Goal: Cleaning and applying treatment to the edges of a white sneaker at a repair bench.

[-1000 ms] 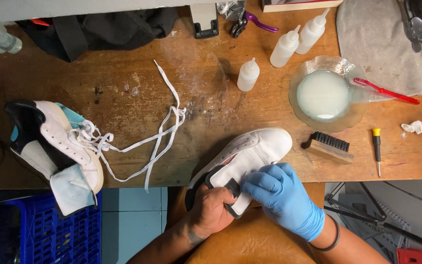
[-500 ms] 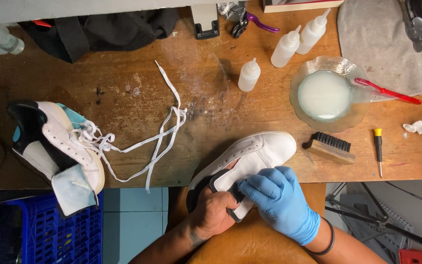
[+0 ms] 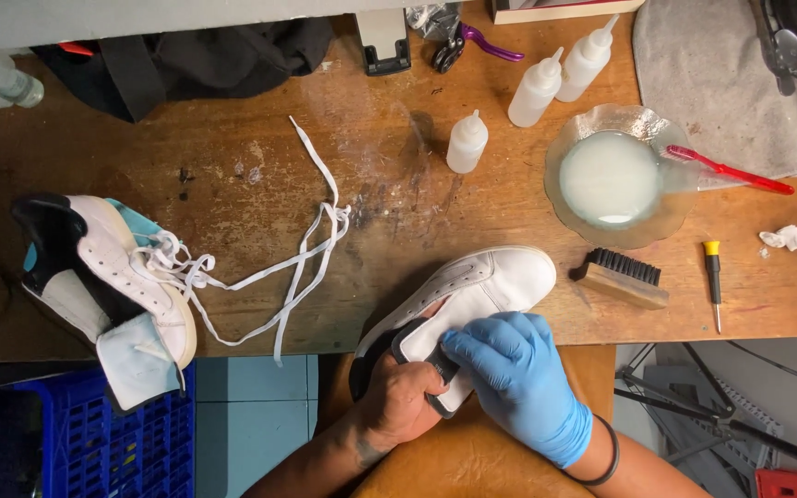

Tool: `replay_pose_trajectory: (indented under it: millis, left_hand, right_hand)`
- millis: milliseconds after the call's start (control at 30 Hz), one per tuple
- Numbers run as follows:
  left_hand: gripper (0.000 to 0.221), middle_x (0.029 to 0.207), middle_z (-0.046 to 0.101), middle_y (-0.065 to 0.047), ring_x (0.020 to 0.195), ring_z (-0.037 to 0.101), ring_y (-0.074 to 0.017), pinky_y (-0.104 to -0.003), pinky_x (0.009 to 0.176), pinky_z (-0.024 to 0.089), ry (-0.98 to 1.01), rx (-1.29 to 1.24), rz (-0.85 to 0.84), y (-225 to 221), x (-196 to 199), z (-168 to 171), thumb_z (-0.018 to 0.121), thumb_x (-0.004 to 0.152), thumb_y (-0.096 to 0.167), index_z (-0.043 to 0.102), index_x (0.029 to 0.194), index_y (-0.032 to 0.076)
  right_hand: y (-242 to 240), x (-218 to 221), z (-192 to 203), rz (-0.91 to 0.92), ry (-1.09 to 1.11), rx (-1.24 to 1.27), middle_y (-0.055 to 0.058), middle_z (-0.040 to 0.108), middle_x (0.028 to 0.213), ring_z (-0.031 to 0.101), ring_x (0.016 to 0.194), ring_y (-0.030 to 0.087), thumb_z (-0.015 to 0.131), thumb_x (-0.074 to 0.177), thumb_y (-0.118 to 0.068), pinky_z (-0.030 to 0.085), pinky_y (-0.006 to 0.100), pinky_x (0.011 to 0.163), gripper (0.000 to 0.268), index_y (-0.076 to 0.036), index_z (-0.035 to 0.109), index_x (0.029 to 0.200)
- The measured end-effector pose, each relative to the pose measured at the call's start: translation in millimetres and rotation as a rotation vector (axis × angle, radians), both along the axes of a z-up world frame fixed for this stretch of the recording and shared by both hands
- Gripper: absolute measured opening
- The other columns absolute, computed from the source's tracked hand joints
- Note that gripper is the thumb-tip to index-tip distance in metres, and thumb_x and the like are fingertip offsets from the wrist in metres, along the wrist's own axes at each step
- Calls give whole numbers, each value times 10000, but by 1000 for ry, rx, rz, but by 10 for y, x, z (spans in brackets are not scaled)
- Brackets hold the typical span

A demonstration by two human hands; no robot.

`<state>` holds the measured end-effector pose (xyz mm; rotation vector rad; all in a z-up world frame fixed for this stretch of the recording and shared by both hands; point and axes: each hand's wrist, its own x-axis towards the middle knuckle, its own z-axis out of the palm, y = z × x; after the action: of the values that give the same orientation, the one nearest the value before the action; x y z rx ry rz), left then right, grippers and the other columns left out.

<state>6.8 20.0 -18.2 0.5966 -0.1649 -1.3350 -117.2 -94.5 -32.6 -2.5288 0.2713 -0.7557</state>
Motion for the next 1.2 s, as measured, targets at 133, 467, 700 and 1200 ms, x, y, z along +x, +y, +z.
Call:
replay_pose_trajectory:
  millis: [133,467,700,1200]
  left_hand:
    - [714,948,443,-48,864,399,-134,-258,740,373,73,-2,41,-11,-32,37,421,642,-91,506,1348,-23]
    - [806,1336,612,-229,1254,584,-359,-434,1031,507,33,-40,79,10,-22,-43,433,662,-117,463,1463,-40]
    - [843,1333,619,-254,1272,582,-403,-494,1035,505,94,75,129,31,-54,-134,453,616,-113,467,1456,-43]
    - [801,1150,647,-254,999,624,-325,-412,867,532,104,68,121,24,-47,-140,444,638,-128,483,1436,-60]
  right_hand:
    - [8,-157,-65,38,9,-144,-46,660,1116,595,926,220,562,899,30,411,380,801,385,-184,675,1198]
    - [-160,-179,43,-6,-41,184,13,692,1021,642,890,224,598,958,-75,481,367,806,150,-137,693,1055]
    - [-288,-142,-121,-143,-18,-164,-100,679,1043,597,918,199,685,894,22,350,362,832,320,-252,722,1055]
    - [-158,-117,-70,19,-116,-73,-29,726,1091,626,870,214,584,951,-5,413,349,813,275,-159,679,1159]
